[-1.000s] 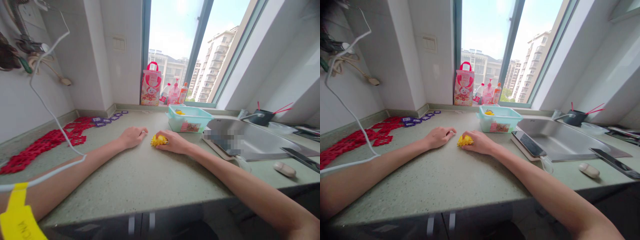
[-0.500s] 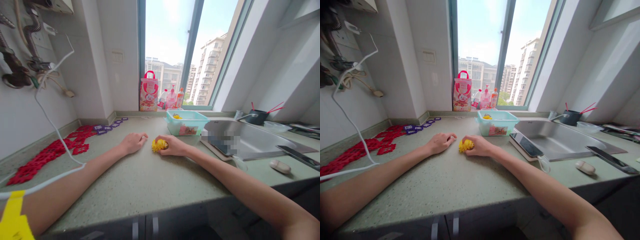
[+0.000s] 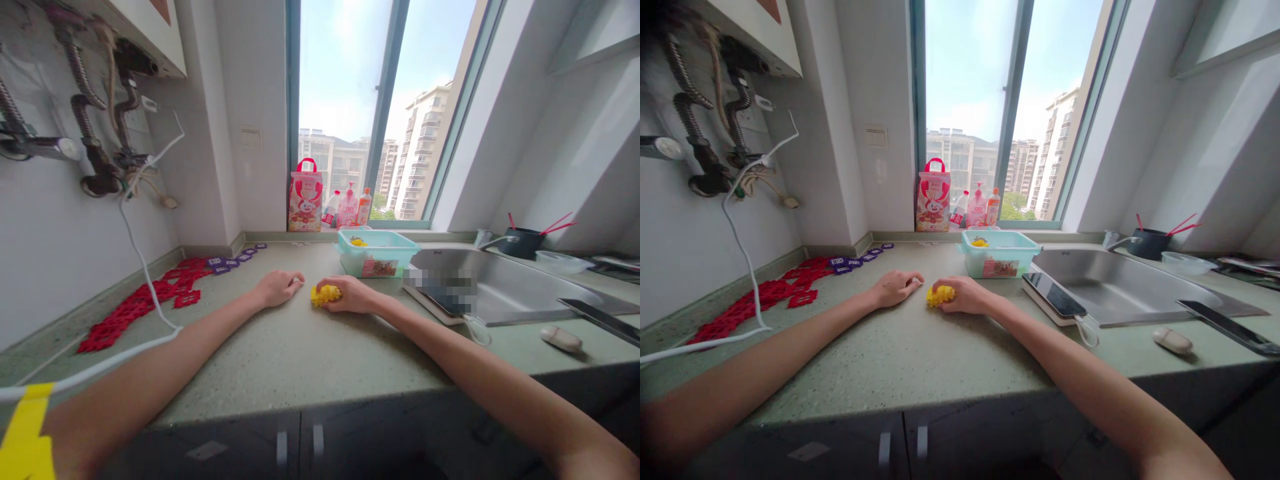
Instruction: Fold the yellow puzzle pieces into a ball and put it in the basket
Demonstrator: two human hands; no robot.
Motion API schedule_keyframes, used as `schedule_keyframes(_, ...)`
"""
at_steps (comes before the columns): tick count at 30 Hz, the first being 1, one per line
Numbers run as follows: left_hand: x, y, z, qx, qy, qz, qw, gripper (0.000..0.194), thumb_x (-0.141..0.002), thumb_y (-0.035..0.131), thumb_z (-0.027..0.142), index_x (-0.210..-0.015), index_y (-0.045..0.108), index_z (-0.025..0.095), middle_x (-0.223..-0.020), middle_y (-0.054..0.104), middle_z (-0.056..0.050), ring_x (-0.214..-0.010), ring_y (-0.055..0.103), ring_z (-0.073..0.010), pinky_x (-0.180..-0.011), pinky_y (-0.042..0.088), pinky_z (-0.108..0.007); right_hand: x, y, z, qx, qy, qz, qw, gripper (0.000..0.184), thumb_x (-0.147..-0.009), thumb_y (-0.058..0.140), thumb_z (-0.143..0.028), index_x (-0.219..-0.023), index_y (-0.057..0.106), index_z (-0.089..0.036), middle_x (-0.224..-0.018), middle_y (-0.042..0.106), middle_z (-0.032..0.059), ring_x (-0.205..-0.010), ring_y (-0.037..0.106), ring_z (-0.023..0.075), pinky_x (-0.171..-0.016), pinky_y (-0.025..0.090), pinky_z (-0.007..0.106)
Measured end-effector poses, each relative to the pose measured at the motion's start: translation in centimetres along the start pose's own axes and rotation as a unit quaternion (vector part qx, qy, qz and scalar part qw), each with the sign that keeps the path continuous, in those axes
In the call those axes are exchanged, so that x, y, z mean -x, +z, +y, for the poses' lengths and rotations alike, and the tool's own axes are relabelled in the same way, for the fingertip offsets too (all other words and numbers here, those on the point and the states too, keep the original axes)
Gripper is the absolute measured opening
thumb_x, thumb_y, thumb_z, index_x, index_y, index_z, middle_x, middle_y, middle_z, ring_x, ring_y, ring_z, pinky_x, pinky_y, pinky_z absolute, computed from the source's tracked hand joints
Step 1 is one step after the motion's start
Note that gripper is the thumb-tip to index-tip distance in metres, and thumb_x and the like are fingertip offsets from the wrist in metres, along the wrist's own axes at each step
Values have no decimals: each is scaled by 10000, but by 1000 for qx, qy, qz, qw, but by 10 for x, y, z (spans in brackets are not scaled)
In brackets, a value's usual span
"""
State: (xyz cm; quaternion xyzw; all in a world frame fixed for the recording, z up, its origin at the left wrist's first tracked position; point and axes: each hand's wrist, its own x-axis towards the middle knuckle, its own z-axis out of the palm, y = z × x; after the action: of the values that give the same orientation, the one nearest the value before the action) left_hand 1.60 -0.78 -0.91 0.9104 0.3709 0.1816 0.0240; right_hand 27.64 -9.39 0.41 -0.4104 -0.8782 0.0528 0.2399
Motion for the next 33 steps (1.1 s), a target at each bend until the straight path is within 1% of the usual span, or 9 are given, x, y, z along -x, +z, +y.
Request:
schedule_keyframes(4, -3, 0, -10, 5, 3, 0, 1000, 314, -1002, 507, 398, -1174, 746, 288, -804, 744, -16, -738, 675, -202, -661, 411, -276, 2, -1, 3, 32, -28, 11, 999, 389, -783, 807, -223, -1166, 744, -246, -1023, 716, 42, -886, 663, 202, -847, 499, 293)
schedule_keyframes(8, -5, -3, -27, -30, -70, 7, 997, 327, -998, 504, 419, -1186, 741, 295, -916, 771, -36, -867, 710, -230, -735, 460, -289, 3, -5, 8, 64, -69, 20, 995, 407, -791, 792, -193, -1188, 730, -254, -1086, 722, 59, -916, 691, 214, -861, 533, 311)
schedule_keyframes(10, -3, -6, -34, -42, -103, 13, 994, 336, -984, 510, 410, -1198, 738, 287, -944, 777, -51, -903, 717, -249, -764, 479, -308, -1, -17, 7, 88, -99, 45, 990, 414, -797, 778, -176, -1200, 723, -254, -1117, 723, 68, -936, 697, 218, -870, 542, 319)
schedule_keyframes(13, 0, -10, -37, -47, -118, 16, 992, 334, -945, 538, 385, -1184, 747, 281, -939, 783, -64, -911, 726, -267, -781, 497, -328, -18, -59, -3, 118, -130, 133, 975, 382, -823, 754, -188, -1198, 720, -252, -1172, 722, 75, -967, 704, 215, -881, 550, 319)
schedule_keyframes(18, 2, -13, -32, -55, -122, 21, 991, 345, -930, 529, 383, -1174, 754, 289, -925, 786, -79, -914, 737, -278, -803, 509, -347, -58, -163, -40, 173, -131, 272, 938, 340, -868, 727, -277, -1206, 722, -241, -1191, 732, 61, -1023, 700, 225, -928, 545, 353)
schedule_keyframes(20, 2, -13, -31, -58, -121, 20, 991, 350, -931, 525, 387, -1180, 751, 290, -928, 788, -80, -912, 739, -281, -805, 511, -351, -68, -198, -49, 187, -116, 318, 922, 346, -875, 725, -321, -1209, 717, -232, -1159, 742, 53, -952, 702, 218, -899, 555, 366)
schedule_keyframes(24, 1, -13, -32, -55, -122, 17, 991, 339, -927, 538, 387, -1171, 752, 291, -882, 784, -67, -868, 738, -269, -790, 505, -338, -66, -231, -44, 203, -58, 381, 900, 360, -888, 731, -391, -1213, 715, -237, -1081, 755, 40, -911, 700, 219, -883, 560, 382)
schedule_keyframes(29, -1, -10, -34, -47, -120, 22, 991, 318, -914, 548, 368, -1146, 752, 295, -811, 764, -31, -806, 720, -248, -737, 470, -318, -56, -233, 0, 193, 29, 335, 922, 398, -853, 772, -437, -1194, 747, -232, -979, 763, 47, -831, 704, 213, -791, 572, 354)
schedule_keyframes(33, -4, -7, -37, -47, -119, 26, 991, 314, -916, 537, 375, -1134, 749, 298, -761, 742, -16, -771, 699, -245, -693, 429, -318, -53, -232, 48, 169, 160, 181, 956, 349, -830, 791, -402, -1121, 791, -208, -888, 762, 51, -739, 692, 182, -707, 563, 310)
